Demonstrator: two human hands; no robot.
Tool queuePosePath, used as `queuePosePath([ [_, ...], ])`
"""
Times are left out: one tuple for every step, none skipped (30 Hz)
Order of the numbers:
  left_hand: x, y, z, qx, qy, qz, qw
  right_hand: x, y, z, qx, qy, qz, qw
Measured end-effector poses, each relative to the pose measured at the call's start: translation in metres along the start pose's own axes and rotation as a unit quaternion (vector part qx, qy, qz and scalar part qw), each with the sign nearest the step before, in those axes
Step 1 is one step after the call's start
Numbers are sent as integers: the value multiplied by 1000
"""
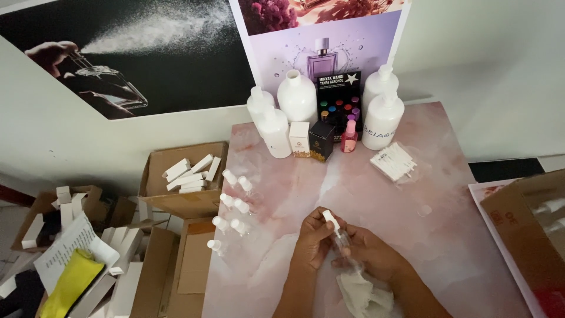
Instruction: Cleaning spray nozzles with a cloth and assembling them into small perfume bottles.
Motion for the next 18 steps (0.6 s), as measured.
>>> queuePosePath([
  [-2, -3, -1, 0, 1, 0, 1000, 5, -10, -3, 0, 0, 0, 1000],
  [-6, -8, -2, 14, -6, -3, 1000, 9, -12, -6, -36, -8, -42, 998],
  [-10, -13, -3, 27, -13, -5, 1000, 13, -15, -10, -71, -16, -84, 994],
  [-10, -12, -3, 27, -14, -6, 1000, 7, -3, -3, -70, -16, -85, 994],
  [-9, -14, -4, 39, -11, -32, 999, -2, -6, 4, 1, -25, -15, 1000],
  [-9, -14, -5, 49, -8, -58, 997, -11, -9, 9, 73, -36, 55, 995],
  [-8, -15, -7, 48, -9, -58, 997, -17, -3, 11, 74, -38, 55, 995],
  [-10, -12, -6, 20, -14, -28, 999, -21, 6, 14, 55, -34, 37, 997],
  [-11, -8, -6, -7, -20, 1, 1000, -25, 15, 17, 36, -31, 18, 999],
  [-10, -7, -5, -8, -20, 2, 1000, -24, 14, 16, 37, -31, 19, 999],
  [-11, -7, -4, -5, -27, -4, 1000, -20, 17, 16, 24, -12, 6, 1000],
  [-12, -7, -3, -1, -33, -9, 999, -14, 19, 16, 11, 9, -7, 1000],
  [-12, -9, -3, -1, -33, -9, 999, -13, 15, 15, 11, 9, -7, 1000],
  [-11, -11, -4, -3, -30, -13, 999, -9, 14, 13, -5, 20, 2, 1000],
  [-10, -13, -5, -5, -27, -16, 999, -6, 13, 12, -21, 31, 12, 999],
  [-6, -7, -3, -5, -27, -16, 1000, -5, 10, 10, -21, 31, 13, 999],
  [-7, -2, 0, -3, -52, -20, 998, -1, 11, 7, -42, 49, 9, 998],
  [-8, 2, 2, 0, -76, -23, 997, 4, 13, 4, -65, 67, 5, 996],
])
Point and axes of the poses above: each hand's wrist, its own z-axis towards the middle knuckle, its own y-axis out of the back of the hand, x = y × z, the point moved 10 cm from there along z, towards the middle knuckle, and after that the axes turned 1 degree about z, right-handed, at the moved point
